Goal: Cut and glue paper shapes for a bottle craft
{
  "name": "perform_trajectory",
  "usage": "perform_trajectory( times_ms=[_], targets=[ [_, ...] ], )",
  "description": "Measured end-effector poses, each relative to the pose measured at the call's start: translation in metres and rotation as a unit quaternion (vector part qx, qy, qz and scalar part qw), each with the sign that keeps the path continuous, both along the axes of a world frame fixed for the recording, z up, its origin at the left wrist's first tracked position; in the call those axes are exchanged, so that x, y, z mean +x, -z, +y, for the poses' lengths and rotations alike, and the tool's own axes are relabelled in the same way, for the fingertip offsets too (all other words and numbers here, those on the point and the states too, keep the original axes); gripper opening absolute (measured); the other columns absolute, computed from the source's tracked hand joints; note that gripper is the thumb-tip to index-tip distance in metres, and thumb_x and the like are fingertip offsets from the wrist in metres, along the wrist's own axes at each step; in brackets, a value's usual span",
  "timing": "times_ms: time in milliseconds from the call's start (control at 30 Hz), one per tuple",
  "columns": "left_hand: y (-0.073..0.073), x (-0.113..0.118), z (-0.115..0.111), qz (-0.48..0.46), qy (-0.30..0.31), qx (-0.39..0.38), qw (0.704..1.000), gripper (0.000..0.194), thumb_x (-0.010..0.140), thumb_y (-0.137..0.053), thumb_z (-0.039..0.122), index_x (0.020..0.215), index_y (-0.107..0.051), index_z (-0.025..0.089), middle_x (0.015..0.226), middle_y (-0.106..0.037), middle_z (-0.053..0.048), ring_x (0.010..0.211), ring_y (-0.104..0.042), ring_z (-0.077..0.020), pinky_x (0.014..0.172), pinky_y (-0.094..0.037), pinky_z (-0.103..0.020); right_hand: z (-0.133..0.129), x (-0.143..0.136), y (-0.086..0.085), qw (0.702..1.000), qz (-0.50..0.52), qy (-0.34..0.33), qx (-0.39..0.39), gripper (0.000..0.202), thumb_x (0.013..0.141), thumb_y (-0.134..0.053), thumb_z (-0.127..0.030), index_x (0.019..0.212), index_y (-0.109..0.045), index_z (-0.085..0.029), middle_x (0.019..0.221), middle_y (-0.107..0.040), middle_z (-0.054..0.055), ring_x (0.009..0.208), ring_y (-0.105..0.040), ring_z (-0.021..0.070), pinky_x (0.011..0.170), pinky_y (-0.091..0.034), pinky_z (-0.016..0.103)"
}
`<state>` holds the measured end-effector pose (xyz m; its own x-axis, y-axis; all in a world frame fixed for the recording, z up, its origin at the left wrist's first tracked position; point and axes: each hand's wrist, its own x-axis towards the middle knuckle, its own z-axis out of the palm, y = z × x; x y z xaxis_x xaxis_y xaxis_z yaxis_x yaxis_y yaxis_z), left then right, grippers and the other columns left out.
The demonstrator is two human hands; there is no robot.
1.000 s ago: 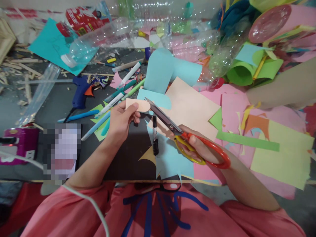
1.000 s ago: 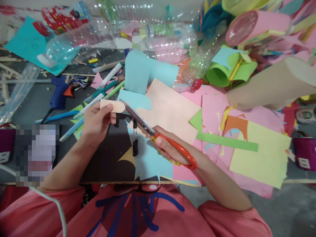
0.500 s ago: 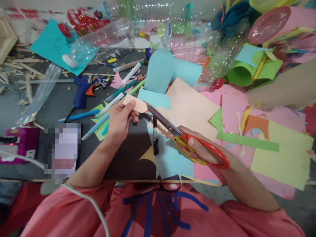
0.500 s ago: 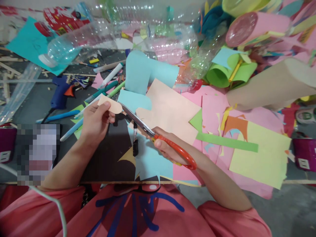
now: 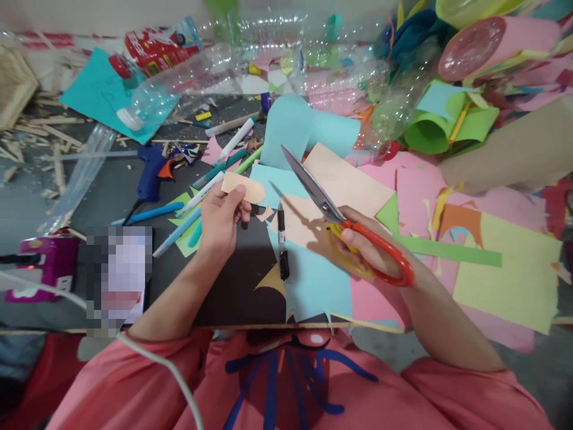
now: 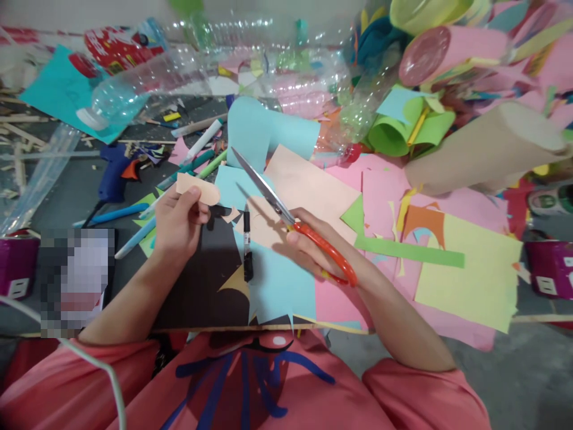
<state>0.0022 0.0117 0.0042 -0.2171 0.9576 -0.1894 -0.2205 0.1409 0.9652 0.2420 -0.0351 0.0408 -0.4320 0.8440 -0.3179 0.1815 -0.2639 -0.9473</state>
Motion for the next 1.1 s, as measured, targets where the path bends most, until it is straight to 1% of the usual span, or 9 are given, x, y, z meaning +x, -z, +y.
perform_trajectory(
  times_ms=[133, 267, 500, 633, 800, 900, 967, 1033, 1100],
  targets=[
    [-0.005, 0.004, -0.003, -0.024, 0.009, -0.009, 1.000, 0.022, 0.071, -0.075, 0.030, 0.074, -0.056, 0.018, 0.050, -0.061, 0.005, 0.037, -0.052, -0.0065, 0.038, -0.037, -0.017, 0.004, 0.009, -0.010, 0.982, -0.162, 0.025, 0.095, 0.034, 0.087, -0.060, -0.050, 0.108, -0.058, -0.023, 0.066, -0.052, -0.004, 0.050, -0.048, 0.0096, 0.047, -0.040, 0.023],
    [-0.007, 0.007, -0.006, -0.039, 0.037, -0.028, 0.998, 0.027, 0.068, -0.074, 0.029, 0.075, -0.050, 0.019, 0.058, -0.068, 0.003, 0.043, -0.058, -0.0084, 0.042, -0.042, -0.017, -0.001, 0.025, -0.012, 0.942, -0.295, 0.029, 0.159, 0.031, 0.085, -0.062, -0.040, 0.112, -0.061, -0.026, 0.093, -0.068, 0.004, 0.077, -0.064, 0.0191, 0.067, -0.050, 0.029],
    [-0.003, 0.008, -0.008, -0.060, 0.067, -0.034, 0.995, 0.013, 0.079, -0.059, 0.030, 0.079, -0.056, 0.017, 0.061, -0.067, 0.000, 0.046, -0.060, -0.0094, 0.046, -0.046, -0.019, -0.010, 0.077, 0.002, 0.864, -0.436, 0.024, 0.249, 0.023, 0.082, -0.056, -0.024, 0.102, -0.066, -0.021, 0.098, -0.072, 0.013, 0.089, -0.066, 0.0277, 0.078, -0.050, 0.038],
    [-0.002, 0.008, -0.007, -0.055, 0.070, -0.031, 0.995, 0.017, 0.083, -0.054, 0.034, 0.080, -0.058, 0.017, 0.060, -0.064, 0.000, 0.043, -0.056, -0.0096, 0.046, -0.045, -0.022, -0.009, 0.101, 0.005, 0.848, -0.476, 0.035, 0.231, 0.026, 0.080, -0.061, -0.022, 0.105, -0.065, -0.022, 0.110, -0.071, 0.017, 0.101, -0.064, 0.0306, 0.086, -0.048, 0.042],
    [-0.004, 0.010, -0.008, -0.061, 0.078, -0.028, 0.995, 0.021, 0.083, -0.056, 0.038, 0.087, -0.058, 0.018, 0.059, -0.061, 0.002, 0.043, -0.054, -0.0091, 0.044, -0.044, -0.021, -0.002, 0.095, -0.018, 0.863, -0.482, 0.033, 0.150, 0.017, 0.088, -0.056, -0.033, 0.099, -0.066, -0.023, 0.110, -0.072, 0.016, 0.095, -0.065, 0.0292, 0.084, -0.046, 0.042],
    [-0.003, 0.010, -0.009, -0.073, 0.097, -0.020, 0.992, 0.024, 0.084, -0.056, 0.041, 0.093, -0.059, 0.019, 0.064, -0.061, 0.002, 0.044, -0.056, -0.0092, 0.044, -0.044, -0.020, 0.004, 0.069, -0.027, 0.852, -0.464, 0.143, 0.194, 0.021, 0.085, -0.060, -0.030, 0.101, -0.066, -0.020, 0.107, -0.070, 0.016, 0.098, -0.064, 0.0287, 0.088, -0.045, 0.042],
    [-0.001, 0.011, -0.010, -0.074, 0.114, -0.018, 0.991, 0.026, 0.085, -0.053, 0.043, 0.091, -0.060, 0.018, 0.066, -0.062, 0.001, 0.046, -0.056, -0.0090, 0.044, -0.044, -0.020, 0.008, 0.043, -0.025, 0.899, -0.351, 0.178, 0.192, 0.020, 0.084, -0.060, -0.034, 0.097, -0.067, -0.021, 0.094, -0.070, 0.011, 0.083, -0.065, 0.0234, 0.078, -0.049, 0.038],
    [0.002, 0.011, -0.011, -0.066, 0.129, -0.015, 0.989, 0.027, 0.085, -0.051, 0.042, 0.085, -0.061, 0.017, 0.068, -0.062, 0.000, 0.047, -0.056, -0.0087, 0.046, -0.045, -0.020, 0.013, 0.013, -0.016, 0.947, -0.224, 0.149, 0.176, 0.017, 0.082, -0.063, -0.036, 0.090, -0.067, -0.022, 0.091, -0.069, 0.006, 0.081, -0.064, 0.0203, 0.075, -0.050, 0.035],
    [0.004, 0.011, -0.012, -0.052, 0.147, -0.018, 0.988, 0.028, 0.085, -0.049, 0.041, 0.081, -0.062, 0.016, 0.068, -0.063, -0.002, 0.049, -0.057, -0.0095, 0.048, -0.047, -0.021, 0.017, -0.017, -0.001, 0.972, -0.121, 0.140, 0.144, 0.016, 0.083, -0.064, -0.038, 0.086, -0.065, -0.023, 0.086, -0.067, 0.003, 0.076, -0.062, 0.0164, 0.072, -0.049, 0.032]
  ],
)
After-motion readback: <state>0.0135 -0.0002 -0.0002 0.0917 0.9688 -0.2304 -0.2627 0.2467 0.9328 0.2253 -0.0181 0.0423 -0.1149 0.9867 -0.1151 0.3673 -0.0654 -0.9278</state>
